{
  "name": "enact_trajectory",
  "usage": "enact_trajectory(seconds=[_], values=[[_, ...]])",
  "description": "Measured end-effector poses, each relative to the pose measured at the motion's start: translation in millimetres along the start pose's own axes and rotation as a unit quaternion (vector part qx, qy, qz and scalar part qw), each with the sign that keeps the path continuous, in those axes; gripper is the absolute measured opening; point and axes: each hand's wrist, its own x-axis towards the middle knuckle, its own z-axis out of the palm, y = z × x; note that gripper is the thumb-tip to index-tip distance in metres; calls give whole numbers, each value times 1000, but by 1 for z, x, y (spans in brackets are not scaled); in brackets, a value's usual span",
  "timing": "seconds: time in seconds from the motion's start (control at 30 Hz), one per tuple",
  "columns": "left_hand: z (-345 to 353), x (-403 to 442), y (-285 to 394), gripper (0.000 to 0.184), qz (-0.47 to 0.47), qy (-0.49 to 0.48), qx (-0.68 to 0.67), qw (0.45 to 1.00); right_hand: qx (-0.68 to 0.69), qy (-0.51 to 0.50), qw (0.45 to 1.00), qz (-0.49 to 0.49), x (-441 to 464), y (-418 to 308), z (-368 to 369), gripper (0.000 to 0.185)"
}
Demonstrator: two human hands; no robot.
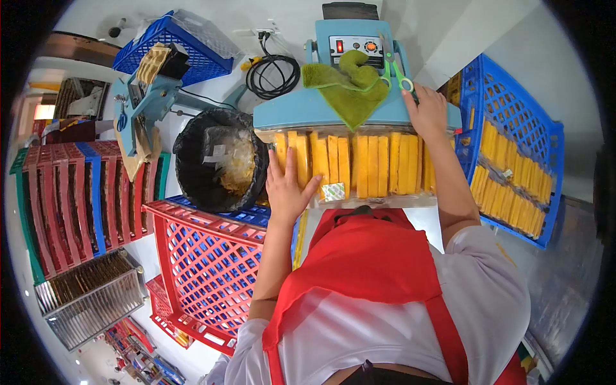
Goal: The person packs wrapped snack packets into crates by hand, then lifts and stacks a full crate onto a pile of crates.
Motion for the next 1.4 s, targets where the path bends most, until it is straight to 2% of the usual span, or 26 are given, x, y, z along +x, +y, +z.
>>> enact_trajectory(seconds=[1.2, 1.27, 1.4], values=[[0, 7, -1, 75, 22, -10, 14, 1000, -5, 2, 1000, 1, 3, -1, -1, 34], [-4, 7, 2, 77, -9, -49, -1, 999, 4, 1, 1000, 0, 3, -1, -1, 35], [-2, 8, 0, 77, 2, -47, 2, 999, 2, -10, 1000, 7, 4, -2, -1, 35]])
